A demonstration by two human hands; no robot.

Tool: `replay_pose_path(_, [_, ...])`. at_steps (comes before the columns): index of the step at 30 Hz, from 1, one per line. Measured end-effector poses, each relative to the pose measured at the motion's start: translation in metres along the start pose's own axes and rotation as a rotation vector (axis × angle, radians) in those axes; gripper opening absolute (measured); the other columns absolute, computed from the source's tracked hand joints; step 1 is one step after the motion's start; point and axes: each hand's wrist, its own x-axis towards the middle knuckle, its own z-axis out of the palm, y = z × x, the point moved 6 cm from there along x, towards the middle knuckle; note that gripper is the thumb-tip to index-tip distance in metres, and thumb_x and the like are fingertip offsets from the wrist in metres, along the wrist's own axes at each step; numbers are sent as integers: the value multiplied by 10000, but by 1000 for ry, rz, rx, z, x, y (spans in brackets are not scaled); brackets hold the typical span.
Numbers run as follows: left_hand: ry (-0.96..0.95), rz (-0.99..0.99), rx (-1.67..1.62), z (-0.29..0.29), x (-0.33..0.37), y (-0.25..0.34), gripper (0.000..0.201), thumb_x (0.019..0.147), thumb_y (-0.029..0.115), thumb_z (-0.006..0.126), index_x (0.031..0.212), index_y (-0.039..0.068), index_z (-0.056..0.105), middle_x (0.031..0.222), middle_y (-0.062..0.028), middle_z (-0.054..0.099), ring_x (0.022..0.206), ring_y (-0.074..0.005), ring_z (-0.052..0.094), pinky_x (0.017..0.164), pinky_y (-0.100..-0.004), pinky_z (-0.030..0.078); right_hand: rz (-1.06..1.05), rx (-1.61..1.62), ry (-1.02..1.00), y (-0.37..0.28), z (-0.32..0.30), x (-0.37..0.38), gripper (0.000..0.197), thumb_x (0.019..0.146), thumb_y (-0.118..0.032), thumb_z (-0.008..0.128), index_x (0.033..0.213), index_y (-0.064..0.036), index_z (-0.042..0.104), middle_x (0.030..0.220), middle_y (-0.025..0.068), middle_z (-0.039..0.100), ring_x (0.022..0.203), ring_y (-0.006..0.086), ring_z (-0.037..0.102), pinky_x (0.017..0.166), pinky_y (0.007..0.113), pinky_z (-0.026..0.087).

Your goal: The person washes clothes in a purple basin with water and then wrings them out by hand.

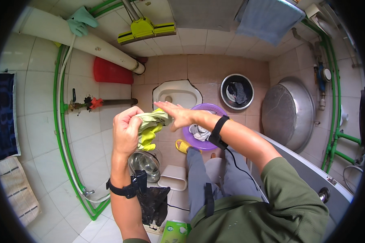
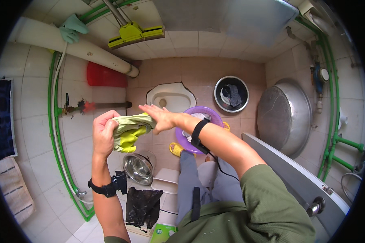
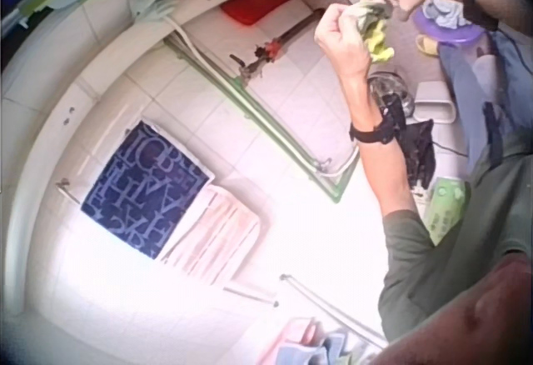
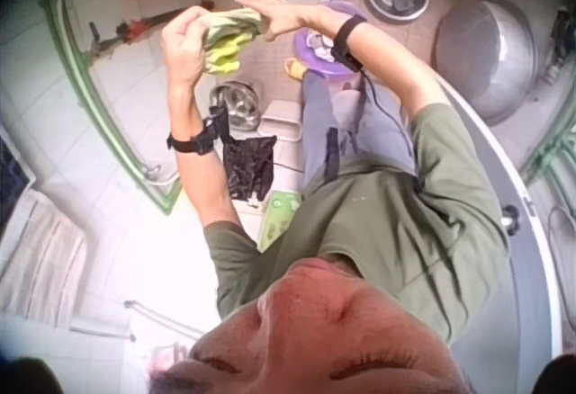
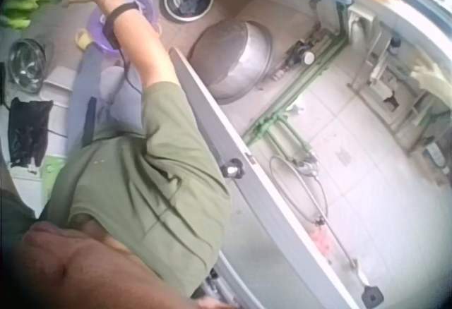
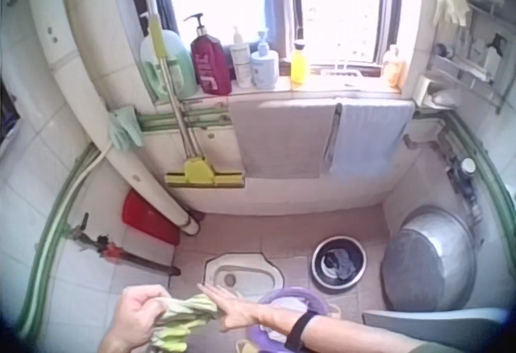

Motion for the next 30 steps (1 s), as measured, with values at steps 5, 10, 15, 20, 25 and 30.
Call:
replay_pose_path(5, [7,32,-36,-11,-7,14,142,812,52,460,741,-28,553,660,16,524,628,-48,440,563,-225,363,-94,-62,218,-4,38,21,923,643,-347,799,1428,-120,368,1434,188,446,1391,349,342,1122,621,203])
replay_pose_path(10, [149,11,-120,-58,-14,-37,137,817,72,462,760,-11,554,687,24,524,641,-45,433,589,-209,353,-5,54,213,-5,21,22,511,701,-305,723,1151,-105,588,972,163,690,934,355,648,805,438,521])
replay_pose_path(15, [285,-119,-62,-86,-26,-145,163,843,65,461,776,-17,585,680,27,533,639,-54,455,587,-219,376,186,-88,92,21,1,11,366,706,-358,662,932,-72,697,870,180,690,835,382,651,763,459,524])
replay_pose_path(20, [139,-294,80,-50,-37,-215,180,849,62,493,872,-10,656,704,14,580,672,-78,500,628,-249,413,11,-143,236,-6,-42,-7,346,695,-315,634,903,-43,687,977,163,610,955,348,596,824,447,484])
replay_pose_path(25, [44,-321,102,-16,-40,-237,412,762,112,652,1158,28,575,1071,-55,615,990,-151,570,840,-272,447,-217,-126,231,-58,-39,1,275,660,-236,648,803,-4,612,804,156,584,810,358,585,730,456,457])
replay_pose_path(30, [108,23,-33,37,-23,-145,923,603,114,845,1395,52,377,1401,-117,453,1292,-221,455,1058,-330,372,-222,48,205,-89,-47,-8,290,670,-206,650,868,5,635,826,118,613,779,275,601,709,388,477])
